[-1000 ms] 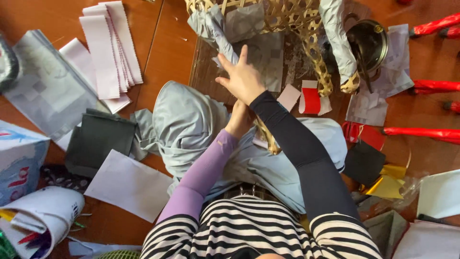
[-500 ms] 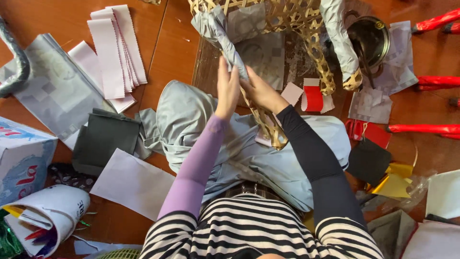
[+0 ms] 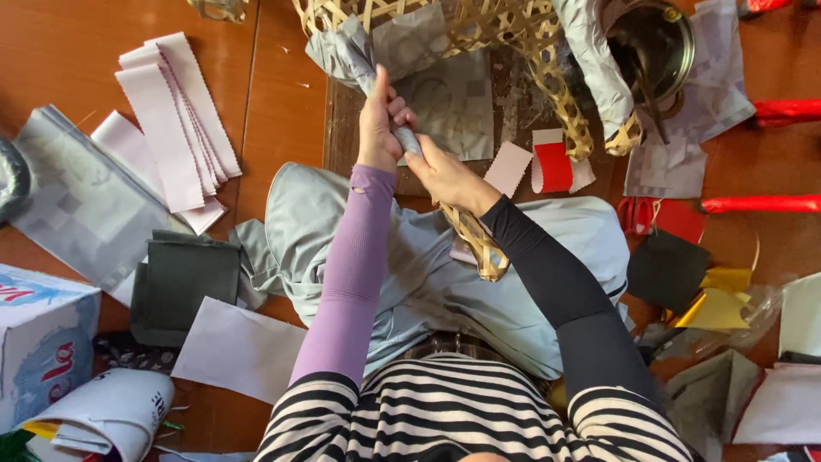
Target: Applying glue and paper strips to a bamboo frame to create an animal-shaped sculpture.
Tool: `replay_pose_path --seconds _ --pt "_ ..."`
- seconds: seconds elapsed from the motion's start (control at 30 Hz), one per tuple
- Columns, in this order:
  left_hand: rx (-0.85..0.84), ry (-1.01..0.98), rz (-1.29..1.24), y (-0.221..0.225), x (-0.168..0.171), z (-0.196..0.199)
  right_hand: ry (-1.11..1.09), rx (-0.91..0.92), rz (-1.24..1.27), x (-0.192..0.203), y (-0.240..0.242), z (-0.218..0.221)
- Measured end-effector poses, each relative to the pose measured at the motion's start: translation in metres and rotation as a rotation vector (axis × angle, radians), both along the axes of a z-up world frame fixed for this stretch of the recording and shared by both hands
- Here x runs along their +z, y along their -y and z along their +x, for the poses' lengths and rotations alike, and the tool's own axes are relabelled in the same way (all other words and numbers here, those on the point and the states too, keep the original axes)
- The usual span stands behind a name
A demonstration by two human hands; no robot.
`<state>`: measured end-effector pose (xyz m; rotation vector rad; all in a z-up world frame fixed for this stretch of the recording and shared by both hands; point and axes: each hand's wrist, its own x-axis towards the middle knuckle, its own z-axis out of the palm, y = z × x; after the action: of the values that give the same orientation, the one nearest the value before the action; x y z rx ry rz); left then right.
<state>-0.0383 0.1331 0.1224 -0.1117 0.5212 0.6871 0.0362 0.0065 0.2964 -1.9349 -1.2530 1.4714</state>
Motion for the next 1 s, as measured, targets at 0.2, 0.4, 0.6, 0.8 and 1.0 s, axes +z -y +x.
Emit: replay_pose_path --seconds 0.2,0.4,0.6,0.8,1.0 --pt "0.028 -0.210 0.042 0.002 0.062 -0.012 -0.183 -0.089 -0.134 0.017 0.004 0.010" --pt "-0.024 -0.155 0.056 0.030 0.024 -0.037 -0.566 -0.101 -0.272 0.030 0.058 0.045" --pt "-0.083 -0.799 0.441 0.109 -0.024 -0.025 -0.821 -0.097 -0.049 0.069 0.043 0.054" --pt "-0.170 -0.207 0.556 0.090 0.095 -0.062 -0.740 -0.098 0.154 0.157 -0.003 0.026" --pt "0.143 0.162 0.505 0.040 0.173 -0.176 -1.093 -0.011 0.472 0.172 0.017 0.045"
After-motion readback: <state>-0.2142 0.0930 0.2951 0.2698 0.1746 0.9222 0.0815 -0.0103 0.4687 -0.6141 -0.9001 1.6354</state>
